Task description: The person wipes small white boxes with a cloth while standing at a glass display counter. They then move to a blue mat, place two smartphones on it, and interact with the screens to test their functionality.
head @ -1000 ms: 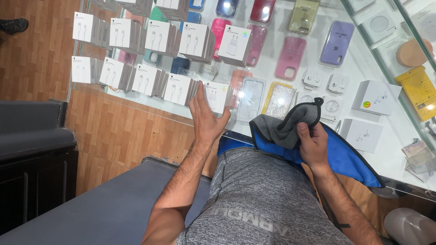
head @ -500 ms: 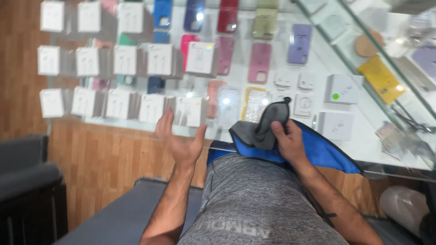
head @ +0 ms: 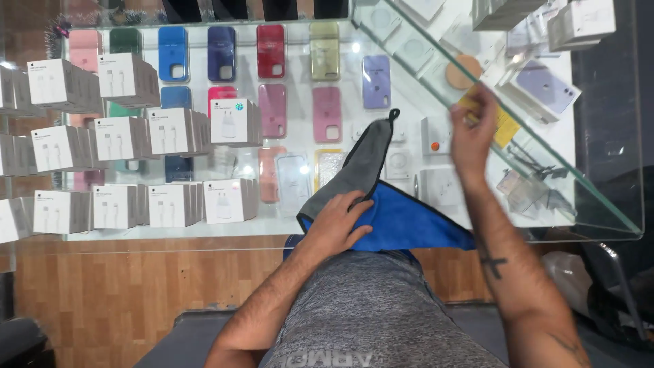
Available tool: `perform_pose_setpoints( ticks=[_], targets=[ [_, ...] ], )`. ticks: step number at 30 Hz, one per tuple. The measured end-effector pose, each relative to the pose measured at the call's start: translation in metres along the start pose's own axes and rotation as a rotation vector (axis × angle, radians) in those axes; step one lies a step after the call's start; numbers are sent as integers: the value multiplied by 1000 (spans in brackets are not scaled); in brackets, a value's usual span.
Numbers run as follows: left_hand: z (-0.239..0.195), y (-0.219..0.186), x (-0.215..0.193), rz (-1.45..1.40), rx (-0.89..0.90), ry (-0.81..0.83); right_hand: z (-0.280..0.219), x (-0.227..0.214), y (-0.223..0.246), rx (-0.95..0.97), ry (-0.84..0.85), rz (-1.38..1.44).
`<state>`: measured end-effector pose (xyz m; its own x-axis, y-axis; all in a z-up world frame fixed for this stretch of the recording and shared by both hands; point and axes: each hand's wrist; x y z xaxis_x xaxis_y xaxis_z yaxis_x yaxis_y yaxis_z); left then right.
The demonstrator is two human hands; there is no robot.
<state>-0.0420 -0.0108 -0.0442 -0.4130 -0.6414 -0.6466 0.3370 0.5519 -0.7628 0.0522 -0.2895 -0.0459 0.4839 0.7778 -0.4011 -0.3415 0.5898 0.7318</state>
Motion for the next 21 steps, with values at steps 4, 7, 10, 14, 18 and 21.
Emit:
perform_pose_setpoints(
  ticks=[4,7,10,14,18,21],
  targets=[
    [-2,7,-3,-23,-17,80,89,-40,-12,-68,2,-157],
    [-4,6,-3,-83,-113,164,149,-61,-27,-527,172,-431],
    [-1,1,-5,-144,-147,169,190,-71,-18,-631,454,-546],
    [0,-5,-6,-229,-259,131,223,-66,-36,-307,847,-719],
    [-2,-2,-3,-278,-286,78,234,-46,-10,-42,996,-711],
    [-1,0,-2,-311,-292,78,241,-51,-62,-215,994,-776]
  ],
)
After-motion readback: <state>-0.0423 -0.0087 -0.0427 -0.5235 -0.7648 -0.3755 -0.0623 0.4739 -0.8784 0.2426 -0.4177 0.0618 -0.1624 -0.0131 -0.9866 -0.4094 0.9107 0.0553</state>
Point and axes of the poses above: each hand's wrist, its own z-axis towards the middle knuckle, its own x-axis out of the palm, y = z × x, and after that the axes turned 12 degrees about -x, right-handed
